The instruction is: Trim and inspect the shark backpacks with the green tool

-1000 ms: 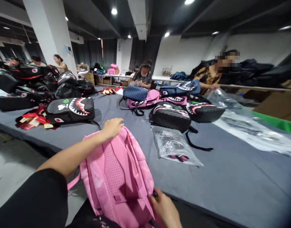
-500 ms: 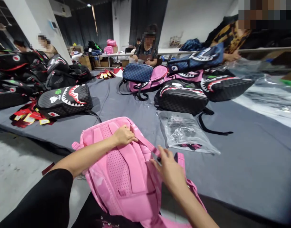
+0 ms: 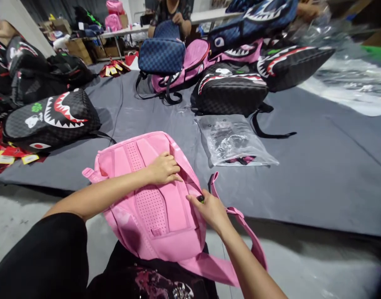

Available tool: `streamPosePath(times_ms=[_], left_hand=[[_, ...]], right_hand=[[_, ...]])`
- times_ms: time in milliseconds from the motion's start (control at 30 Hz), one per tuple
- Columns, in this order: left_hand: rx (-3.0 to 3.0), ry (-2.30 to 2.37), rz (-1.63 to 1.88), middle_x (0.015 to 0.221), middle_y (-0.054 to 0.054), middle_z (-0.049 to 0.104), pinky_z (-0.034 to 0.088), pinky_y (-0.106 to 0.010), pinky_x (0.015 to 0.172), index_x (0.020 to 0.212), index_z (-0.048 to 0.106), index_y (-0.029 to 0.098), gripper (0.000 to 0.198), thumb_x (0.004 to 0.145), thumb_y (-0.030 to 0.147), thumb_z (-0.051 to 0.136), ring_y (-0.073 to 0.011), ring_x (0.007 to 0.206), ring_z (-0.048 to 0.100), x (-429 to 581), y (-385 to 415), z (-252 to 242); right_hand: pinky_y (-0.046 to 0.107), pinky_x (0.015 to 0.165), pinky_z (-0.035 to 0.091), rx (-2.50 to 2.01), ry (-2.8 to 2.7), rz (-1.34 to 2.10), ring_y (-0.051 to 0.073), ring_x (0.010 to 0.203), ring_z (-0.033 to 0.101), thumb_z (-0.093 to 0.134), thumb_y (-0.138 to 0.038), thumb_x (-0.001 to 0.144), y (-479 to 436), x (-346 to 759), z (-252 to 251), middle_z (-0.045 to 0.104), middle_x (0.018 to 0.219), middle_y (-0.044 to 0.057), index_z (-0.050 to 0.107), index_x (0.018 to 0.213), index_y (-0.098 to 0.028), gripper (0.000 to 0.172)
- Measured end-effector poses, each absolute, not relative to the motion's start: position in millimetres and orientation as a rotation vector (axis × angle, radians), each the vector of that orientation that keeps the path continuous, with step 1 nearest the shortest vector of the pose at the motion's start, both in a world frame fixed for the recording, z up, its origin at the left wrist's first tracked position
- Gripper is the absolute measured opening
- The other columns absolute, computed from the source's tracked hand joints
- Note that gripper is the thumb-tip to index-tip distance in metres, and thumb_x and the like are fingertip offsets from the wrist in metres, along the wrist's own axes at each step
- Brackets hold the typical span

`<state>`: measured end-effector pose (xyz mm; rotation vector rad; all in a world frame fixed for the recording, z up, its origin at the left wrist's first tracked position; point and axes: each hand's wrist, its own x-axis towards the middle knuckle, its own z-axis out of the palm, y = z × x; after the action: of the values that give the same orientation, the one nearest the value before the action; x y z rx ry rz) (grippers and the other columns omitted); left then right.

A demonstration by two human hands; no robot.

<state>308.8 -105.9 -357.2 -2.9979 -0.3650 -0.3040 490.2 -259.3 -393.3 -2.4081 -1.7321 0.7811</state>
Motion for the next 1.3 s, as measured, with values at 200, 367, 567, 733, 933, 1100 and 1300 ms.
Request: streamPosePath(times_ms=[200, 367, 567, 733, 933, 1100, 1300], left_hand=[[-2.882, -0.489, -0.35, 0.084, -0.004, 0.063, 0.03, -0.044, 0.101, 0.074, 0.065, 0.021, 0.057, 0.092, 0.069, 0.041, -0.0225, 0.093, 0.048, 271, -63, -337], [-2.74, -0.678, -0.558, 0.101, -0.004, 0.061, 0.015, -0.055, 0.116, 0.079, 0.061, 0.021, 0.055, 0.092, 0.069, 0.039, -0.0232, 0.107, 0.043, 238, -50, -319], [-2.981, -0.754, -0.402, 0.096, -0.007, 0.066, 0.027, -0.059, 0.109, 0.089, 0.066, 0.018, 0.055, 0.084, 0.072, 0.053, -0.0254, 0.099, 0.052, 264, -99, -338], [-3.02, -0.724, -0.383, 0.091, -0.005, 0.066, 0.026, -0.059, 0.114, 0.087, 0.066, 0.017, 0.047, 0.085, 0.063, 0.061, -0.0241, 0.098, 0.055, 275, -120, -339], [-2.942, -0.81, -0.441, 0.096, -0.006, 0.068, 0.028, -0.059, 0.116, 0.089, 0.065, 0.017, 0.028, 0.085, 0.044, 0.07, -0.0253, 0.104, 0.056, 271, -134, -347], [-2.922, -0.594, -0.679, 0.094, -0.001, 0.069, 0.021, -0.055, 0.121, 0.086, 0.063, 0.02, 0.025, 0.096, 0.041, 0.053, -0.02, 0.104, 0.058, 267, -136, -358], [-2.863, -0.558, -0.759, 0.091, 0.002, 0.069, 0.016, -0.051, 0.125, 0.084, 0.063, 0.023, 0.026, 0.099, 0.035, 0.046, -0.018, 0.102, 0.06, 267, -137, -363]], right_hand=[[0.03, 0.063, 0.038, -2.409, -1.794, 0.713, 0.029, 0.082, 0.071, 0.051, -0.054, 0.094, -258, 490, -391, 0.074, 0.083, 0.012, 0.062, 0.093, -0.019, 0.037], [0.034, 0.067, 0.046, -2.3, -1.672, 0.751, 0.032, 0.084, 0.071, 0.061, -0.051, 0.087, -263, 499, -392, 0.074, 0.086, 0.012, 0.064, 0.11, -0.016, 0.042], [0.032, 0.06, 0.055, -1.658, -1.12, 0.626, 0.02, 0.078, 0.071, 0.054, -0.055, 0.092, -286, 504, -338, 0.068, 0.121, 0.011, 0.056, 0.132, -0.023, 0.051], [0.026, 0.044, 0.049, -1.479, -1.234, 0.978, 0.018, 0.053, 0.066, 0.05, -0.074, 0.087, -277, 491, -329, 0.07, 0.063, 0.004, 0.068, 0.118, -0.016, 0.067], [0.035, 0.077, 0.059, -1.431, -1.071, 1.02, 0.019, 0.084, 0.072, 0.078, -0.046, 0.078, -256, 479, -354, 0.075, 0.102, 0.007, 0.069, 0.107, -0.02, 0.04], [0.027, 0.059, 0.053, -1.47, -0.955, 0.802, 0.014, 0.063, 0.064, 0.076, -0.043, 0.079, -242, 459, -365, 0.066, 0.074, 0.0, 0.063, 0.087, -0.019, 0.028], [0.03, 0.067, 0.055, -1.503, -1.06, 0.568, 0.016, 0.071, 0.067, 0.069, -0.037, 0.084, -232, 439, -374, 0.07, 0.081, 0.004, 0.067, 0.089, -0.017, 0.021]])
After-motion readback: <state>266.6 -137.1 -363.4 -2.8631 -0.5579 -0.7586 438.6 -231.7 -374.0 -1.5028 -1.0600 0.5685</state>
